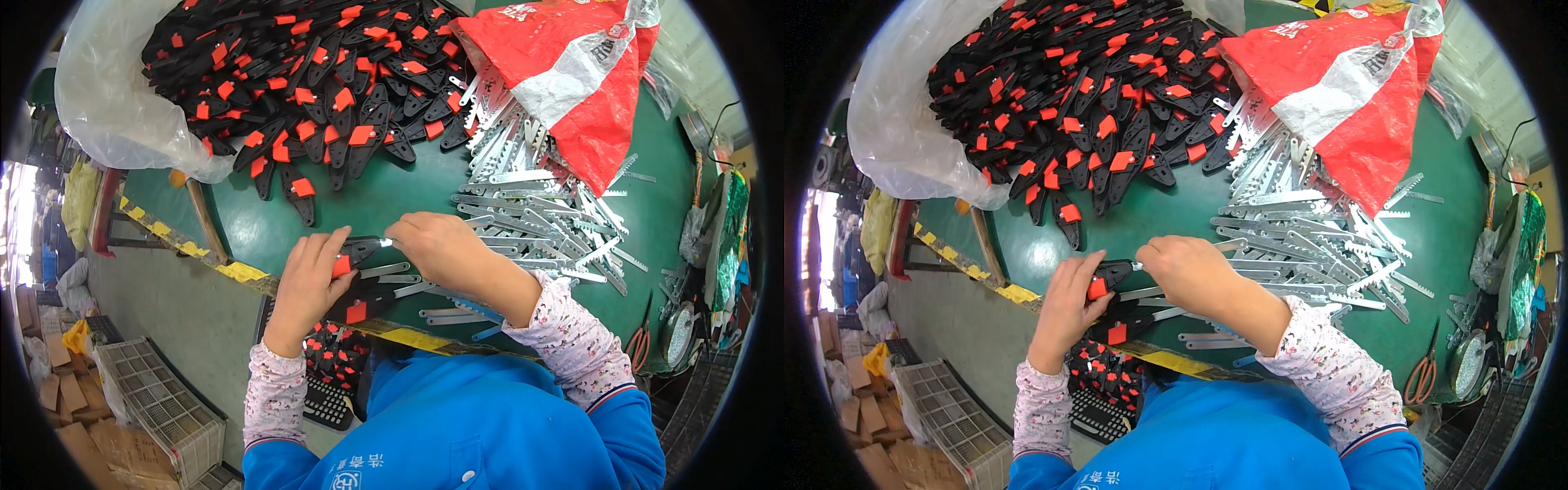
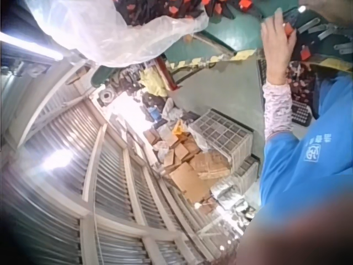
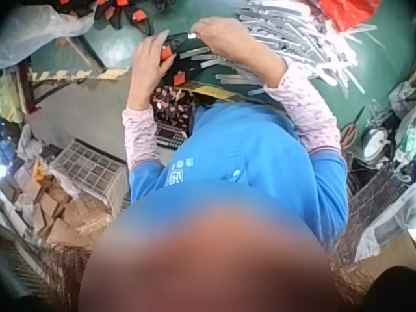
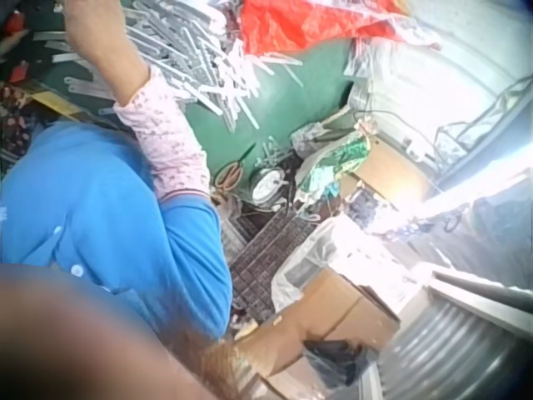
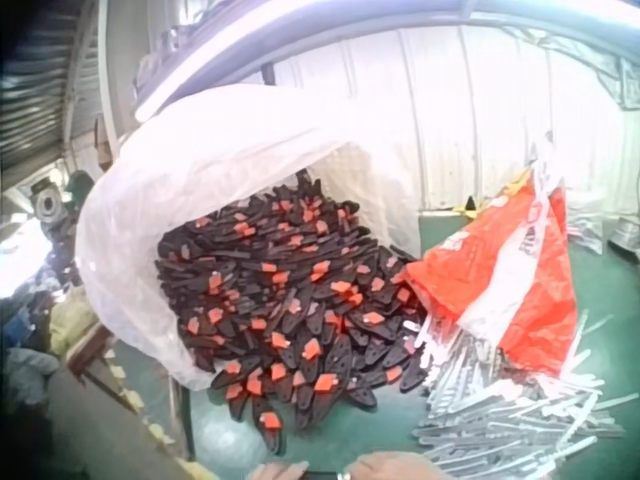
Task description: The person repeatedly picks a black plastic clip with a red insert and a serrated metal blade from piles on a green worktable, inserts the blade into the clip, and places the assembled unit into a black basket. The person continues this one-at-a-time assembly throughout the clip.
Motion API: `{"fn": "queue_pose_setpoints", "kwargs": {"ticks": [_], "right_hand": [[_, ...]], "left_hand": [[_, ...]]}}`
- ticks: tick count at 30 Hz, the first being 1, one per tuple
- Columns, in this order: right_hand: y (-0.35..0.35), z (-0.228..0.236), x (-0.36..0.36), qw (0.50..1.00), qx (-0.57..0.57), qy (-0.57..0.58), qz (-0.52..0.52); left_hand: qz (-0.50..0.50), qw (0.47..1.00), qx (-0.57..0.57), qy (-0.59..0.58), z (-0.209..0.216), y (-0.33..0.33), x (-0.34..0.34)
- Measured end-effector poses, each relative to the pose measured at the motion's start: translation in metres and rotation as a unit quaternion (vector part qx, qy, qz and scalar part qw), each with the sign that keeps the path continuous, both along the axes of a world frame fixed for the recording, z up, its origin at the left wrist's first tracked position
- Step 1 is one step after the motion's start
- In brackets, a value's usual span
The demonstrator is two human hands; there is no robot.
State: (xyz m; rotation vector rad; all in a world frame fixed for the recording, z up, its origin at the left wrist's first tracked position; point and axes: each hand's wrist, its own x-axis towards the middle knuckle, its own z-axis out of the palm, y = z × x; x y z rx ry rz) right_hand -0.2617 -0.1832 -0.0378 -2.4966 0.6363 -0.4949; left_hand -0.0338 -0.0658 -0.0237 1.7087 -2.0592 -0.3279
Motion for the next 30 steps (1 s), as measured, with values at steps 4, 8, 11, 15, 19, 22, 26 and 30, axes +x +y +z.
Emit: {"fn": "queue_pose_setpoints", "kwargs": {"ticks": [4,8,11,15,19,22,26,30], "right_hand": [[0.008,0.002,0.0,0.999,0.006,-0.043,0.007],[-0.006,0.005,-0.016,0.99,-0.124,-0.013,-0.062],[-0.009,0.002,-0.021,0.992,-0.121,0.002,-0.028],[0.01,-0.004,-0.005,0.997,-0.066,-0.039,-0.029],[0.018,-0.001,0.0,0.985,0.129,-0.111,0.023],[0.018,-0.013,0.003,0.997,0.053,-0.056,0.026],[-0.001,-0.014,-0.006,0.999,-0.027,-0.034,-0.03],[-0.021,-0.015,0.009,0.996,-0.066,-0.015,-0.066]], "left_hand": [[-0.018,1.0,0.004,0.017,0.003,-0.003,-0.004],[0.009,0.999,-0.031,0.003,-0.002,-0.001,0.01],[-0.009,1.0,-0.005,0.022,0.002,-0.003,0.009],[-0.033,0.998,0.031,0.044,0.01,-0.009,-0.006],[-0.041,0.995,0.085,0.016,0.006,-0.001,-0.019],[-0.046,0.991,0.095,-0.077,-0.009,0.016,-0.026],[-0.038,0.961,0.232,-0.149,0.013,0.039,-0.002],[0.041,0.964,0.247,-0.09,0.028,0.041,0.037]]}}
